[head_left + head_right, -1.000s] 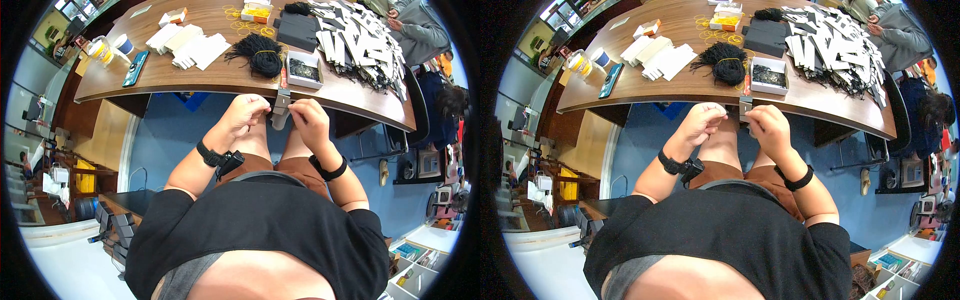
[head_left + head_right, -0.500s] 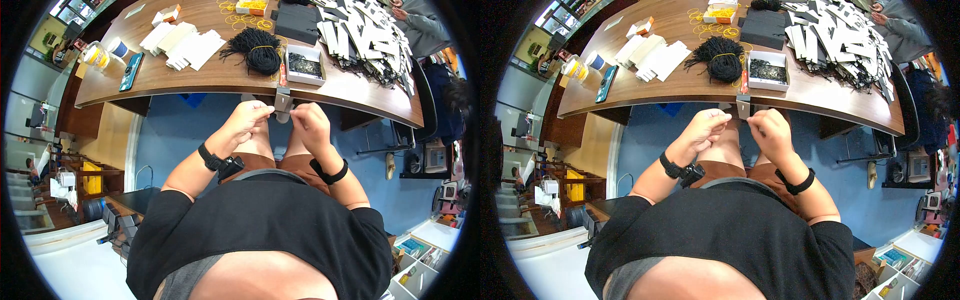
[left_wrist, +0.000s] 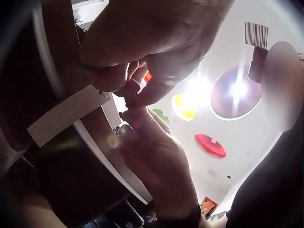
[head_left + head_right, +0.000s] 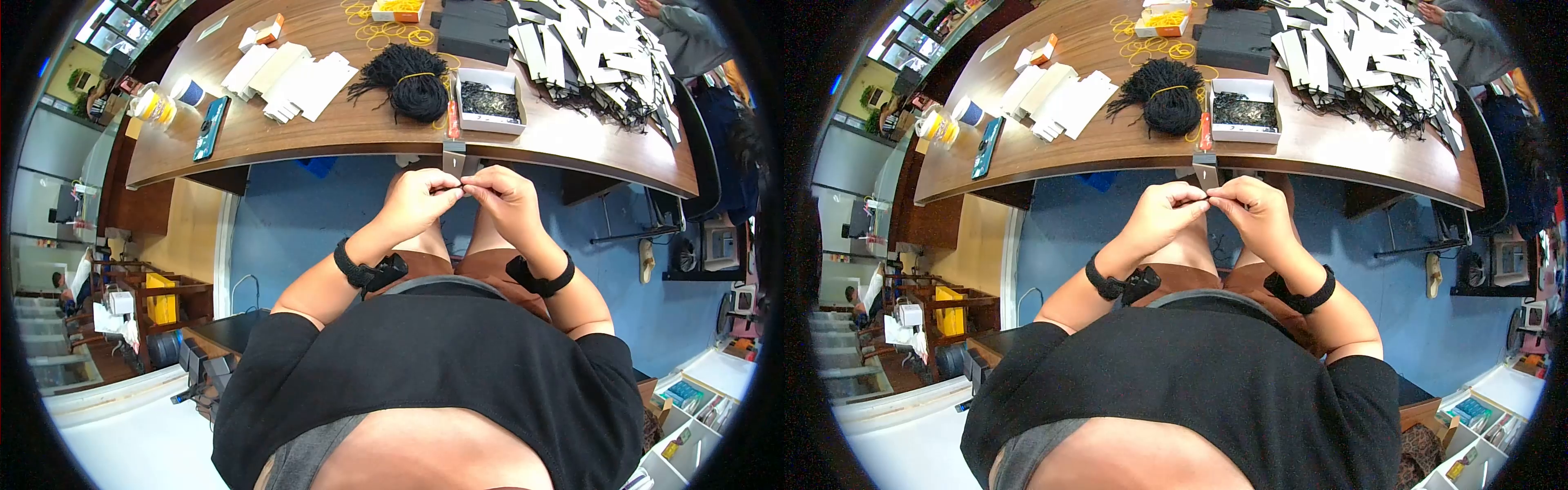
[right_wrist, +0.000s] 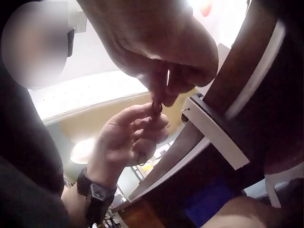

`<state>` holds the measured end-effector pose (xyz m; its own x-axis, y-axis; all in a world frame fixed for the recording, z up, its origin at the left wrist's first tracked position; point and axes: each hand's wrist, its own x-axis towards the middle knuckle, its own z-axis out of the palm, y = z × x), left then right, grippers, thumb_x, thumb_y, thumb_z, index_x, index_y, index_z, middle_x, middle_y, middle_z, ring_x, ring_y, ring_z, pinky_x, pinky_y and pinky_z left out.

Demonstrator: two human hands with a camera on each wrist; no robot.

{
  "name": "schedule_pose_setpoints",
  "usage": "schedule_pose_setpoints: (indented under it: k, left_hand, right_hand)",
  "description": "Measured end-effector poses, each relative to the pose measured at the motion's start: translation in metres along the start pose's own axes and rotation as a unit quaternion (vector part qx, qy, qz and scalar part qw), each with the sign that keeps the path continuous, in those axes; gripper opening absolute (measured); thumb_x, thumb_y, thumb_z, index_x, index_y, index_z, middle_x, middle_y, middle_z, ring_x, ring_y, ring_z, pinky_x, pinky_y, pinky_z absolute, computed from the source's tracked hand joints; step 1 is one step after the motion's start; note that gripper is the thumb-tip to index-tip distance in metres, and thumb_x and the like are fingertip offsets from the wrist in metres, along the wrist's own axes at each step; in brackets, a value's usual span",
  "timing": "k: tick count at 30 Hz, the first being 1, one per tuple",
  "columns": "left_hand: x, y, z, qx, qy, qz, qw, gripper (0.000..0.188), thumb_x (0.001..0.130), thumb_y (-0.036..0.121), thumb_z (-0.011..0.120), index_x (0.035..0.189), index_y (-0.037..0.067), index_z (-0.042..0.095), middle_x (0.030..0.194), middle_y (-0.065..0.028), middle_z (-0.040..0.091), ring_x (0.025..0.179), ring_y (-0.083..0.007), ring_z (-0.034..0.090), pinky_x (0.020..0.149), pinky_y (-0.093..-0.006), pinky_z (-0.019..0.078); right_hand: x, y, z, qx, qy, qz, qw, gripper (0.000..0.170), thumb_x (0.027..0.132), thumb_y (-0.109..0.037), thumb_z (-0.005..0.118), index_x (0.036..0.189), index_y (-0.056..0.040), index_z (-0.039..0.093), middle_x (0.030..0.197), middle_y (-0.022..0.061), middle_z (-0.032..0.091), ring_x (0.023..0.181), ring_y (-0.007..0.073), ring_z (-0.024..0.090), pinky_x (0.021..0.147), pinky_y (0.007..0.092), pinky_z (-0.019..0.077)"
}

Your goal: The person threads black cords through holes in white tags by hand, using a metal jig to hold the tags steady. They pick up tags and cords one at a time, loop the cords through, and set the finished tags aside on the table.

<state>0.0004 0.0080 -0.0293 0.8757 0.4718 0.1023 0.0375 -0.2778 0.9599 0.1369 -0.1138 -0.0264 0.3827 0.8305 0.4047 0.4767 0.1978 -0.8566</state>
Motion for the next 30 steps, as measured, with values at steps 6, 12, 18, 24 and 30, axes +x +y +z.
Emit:
schedule_pose_setpoints:
  k: [6, 12, 18, 24, 30]
  left_hand:
    - [-0.004, 0.004, 0.001, -0.010, 0.001, -0.033, 0.999, 0.011, 0.077, 0.007, 0.065, 0.084, -0.001, 0.065, 0.071, 0.0010, 0.057, 0.064, -0.0045, 0.049, 0.058, -0.0203, 0.0411]
    - [-0.010, -0.020, 0.011, -0.136, 0.051, -0.065, 0.987, 0.012, 0.082, 0.000, 0.061, 0.093, -0.001, 0.061, 0.085, -0.0013, 0.062, 0.076, -0.0054, 0.054, 0.068, -0.0187, 0.0441]
    - [-0.013, -0.019, 0.002, -0.338, -0.014, -0.198, 0.920, 0.009, 0.083, 0.002, 0.058, 0.091, -0.002, 0.059, 0.076, -0.0013, 0.059, 0.055, -0.0042, 0.047, 0.045, -0.0173, 0.0356]
    - [-0.020, -0.026, -0.005, -0.259, -0.019, -0.249, 0.933, 0.010, 0.081, 0.006, 0.063, 0.089, 0.001, 0.064, 0.064, 0.0024, 0.051, 0.051, -0.0054, 0.043, 0.043, -0.0198, 0.0314]
    - [-0.042, -0.022, 0.004, 0.071, 0.074, 0.074, 0.992, 0.012, 0.073, 0.005, 0.066, 0.083, 0.000, 0.065, 0.084, -0.0087, 0.055, 0.074, -0.0186, 0.055, 0.067, -0.0283, 0.0442]
  right_hand:
    - [0.006, -0.012, -0.004, -0.115, -0.040, -0.056, 0.991, 0.011, 0.070, -0.001, 0.069, 0.077, -0.0008, 0.061, 0.073, 0.0116, 0.059, 0.069, 0.0265, 0.059, 0.061, 0.0326, 0.0479]
    - [0.016, -0.020, 0.001, -0.260, -0.048, -0.189, 0.946, 0.012, 0.067, -0.007, 0.063, 0.070, -0.0043, 0.052, 0.068, 0.0113, 0.051, 0.066, 0.0305, 0.054, 0.060, 0.0402, 0.0450]
    - [0.030, -0.027, -0.002, -0.340, -0.203, -0.182, 0.900, 0.009, 0.069, -0.011, 0.060, 0.070, -0.0042, 0.054, 0.072, 0.0125, 0.054, 0.072, 0.0306, 0.057, 0.065, 0.0394, 0.0472]
    - [0.025, -0.010, 0.013, -0.363, -0.282, -0.175, 0.871, 0.013, 0.071, -0.015, 0.060, 0.075, -0.0049, 0.053, 0.077, 0.0117, 0.056, 0.074, 0.0300, 0.059, 0.066, 0.0404, 0.0474]
    - [0.007, -0.012, 0.013, -0.190, -0.254, -0.082, 0.945, 0.014, 0.073, -0.011, 0.061, 0.081, -0.0031, 0.052, 0.077, 0.0118, 0.054, 0.073, 0.0302, 0.058, 0.064, 0.0376, 0.0472]
